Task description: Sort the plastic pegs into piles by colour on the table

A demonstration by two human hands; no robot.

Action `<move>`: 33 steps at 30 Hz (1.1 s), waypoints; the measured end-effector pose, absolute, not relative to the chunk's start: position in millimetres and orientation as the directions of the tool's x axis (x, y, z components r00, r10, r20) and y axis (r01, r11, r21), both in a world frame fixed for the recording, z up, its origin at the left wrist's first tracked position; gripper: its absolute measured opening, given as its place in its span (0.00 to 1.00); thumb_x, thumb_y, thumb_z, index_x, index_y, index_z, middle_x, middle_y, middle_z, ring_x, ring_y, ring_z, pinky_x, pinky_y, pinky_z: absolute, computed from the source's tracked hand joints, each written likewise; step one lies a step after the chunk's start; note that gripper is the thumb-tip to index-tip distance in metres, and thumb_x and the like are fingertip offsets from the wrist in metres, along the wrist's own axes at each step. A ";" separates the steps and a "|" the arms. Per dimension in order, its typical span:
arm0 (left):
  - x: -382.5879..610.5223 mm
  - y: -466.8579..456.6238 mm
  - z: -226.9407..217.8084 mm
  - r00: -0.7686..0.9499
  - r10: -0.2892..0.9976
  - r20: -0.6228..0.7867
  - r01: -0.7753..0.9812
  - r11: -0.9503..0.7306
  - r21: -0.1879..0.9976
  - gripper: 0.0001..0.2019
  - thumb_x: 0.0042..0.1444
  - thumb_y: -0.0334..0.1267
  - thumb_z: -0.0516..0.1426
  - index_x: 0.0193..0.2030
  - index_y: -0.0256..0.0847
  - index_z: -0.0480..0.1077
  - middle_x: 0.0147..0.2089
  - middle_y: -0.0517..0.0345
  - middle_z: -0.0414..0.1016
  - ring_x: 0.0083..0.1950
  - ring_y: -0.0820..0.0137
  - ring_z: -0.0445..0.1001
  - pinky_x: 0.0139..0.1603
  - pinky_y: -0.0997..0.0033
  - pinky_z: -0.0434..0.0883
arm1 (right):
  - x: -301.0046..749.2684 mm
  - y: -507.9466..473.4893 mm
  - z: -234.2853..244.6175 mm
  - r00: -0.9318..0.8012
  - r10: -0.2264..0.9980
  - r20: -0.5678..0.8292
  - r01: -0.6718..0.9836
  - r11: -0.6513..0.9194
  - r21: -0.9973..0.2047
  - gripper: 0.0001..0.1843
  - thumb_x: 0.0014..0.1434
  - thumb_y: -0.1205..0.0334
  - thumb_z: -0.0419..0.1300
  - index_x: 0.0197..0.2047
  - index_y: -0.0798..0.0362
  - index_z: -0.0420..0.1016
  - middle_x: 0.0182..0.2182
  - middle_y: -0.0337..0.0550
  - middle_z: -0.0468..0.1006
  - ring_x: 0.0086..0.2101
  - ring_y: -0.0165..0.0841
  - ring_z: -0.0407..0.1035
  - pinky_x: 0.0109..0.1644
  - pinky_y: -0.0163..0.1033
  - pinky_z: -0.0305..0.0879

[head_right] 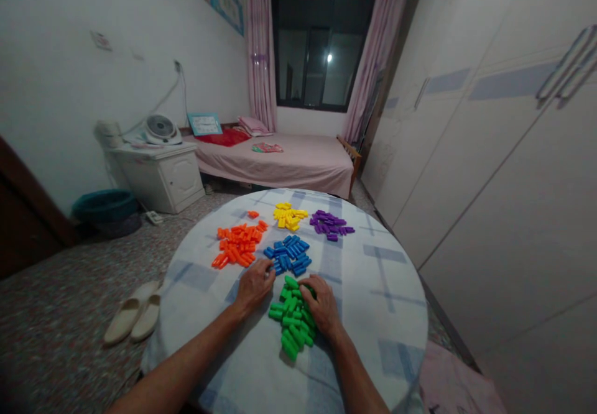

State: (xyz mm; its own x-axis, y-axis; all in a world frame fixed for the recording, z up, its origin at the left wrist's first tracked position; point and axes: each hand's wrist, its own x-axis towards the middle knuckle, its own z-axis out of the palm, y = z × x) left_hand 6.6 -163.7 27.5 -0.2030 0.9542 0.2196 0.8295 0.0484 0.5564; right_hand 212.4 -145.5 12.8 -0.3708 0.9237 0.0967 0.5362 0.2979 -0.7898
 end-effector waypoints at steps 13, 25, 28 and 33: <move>7.8 -134.9 19.1 -0.251 0.943 0.217 0.689 0.016 0.725 0.16 0.57 0.39 0.48 0.49 0.39 0.71 0.46 0.51 0.73 0.42 0.70 0.72 0.50 0.67 0.69 | 215.6 -143.5 9.0 -0.298 0.942 0.154 0.443 0.279 -0.852 0.25 0.59 0.43 0.48 0.46 0.51 0.76 0.52 0.44 0.72 0.56 0.33 0.64 0.65 0.42 0.56; -14.1 -144.2 9.8 -0.417 0.900 0.131 0.420 0.063 0.905 0.17 0.54 0.43 0.49 0.41 0.38 0.74 0.40 0.53 0.77 0.40 0.69 0.74 0.48 0.67 0.70 | 213.4 -144.3 16.4 -0.130 0.985 0.116 0.452 0.163 -0.877 0.30 0.59 0.38 0.45 0.37 0.54 0.76 0.35 0.42 0.77 0.38 0.30 0.70 0.46 0.34 0.64; -13.1 -144.6 9.1 -0.387 0.914 0.119 0.426 0.063 0.903 0.16 0.53 0.43 0.50 0.40 0.38 0.74 0.39 0.54 0.77 0.40 0.68 0.74 0.48 0.67 0.70 | 213.7 -145.4 15.2 -0.143 0.984 0.105 0.450 0.159 -0.879 0.28 0.60 0.40 0.46 0.40 0.53 0.77 0.37 0.43 0.77 0.40 0.31 0.70 0.47 0.34 0.64; -7.3 -143.1 6.9 -0.378 0.919 0.109 0.365 0.040 0.930 0.15 0.53 0.40 0.49 0.40 0.38 0.74 0.39 0.53 0.76 0.42 0.69 0.74 0.47 0.68 0.70 | 219.8 -144.7 18.4 -0.201 0.977 0.065 0.462 0.153 -0.874 0.24 0.59 0.45 0.49 0.43 0.52 0.76 0.42 0.44 0.76 0.44 0.33 0.70 0.52 0.37 0.64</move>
State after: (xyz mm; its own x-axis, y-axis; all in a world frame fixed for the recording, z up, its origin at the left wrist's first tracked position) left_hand -7.3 -143.1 6.9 -0.3784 0.9191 0.1095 0.3654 0.0397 0.9300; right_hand 219.8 -144.7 18.4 -0.2013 0.9774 0.0647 0.4620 0.1529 -0.8736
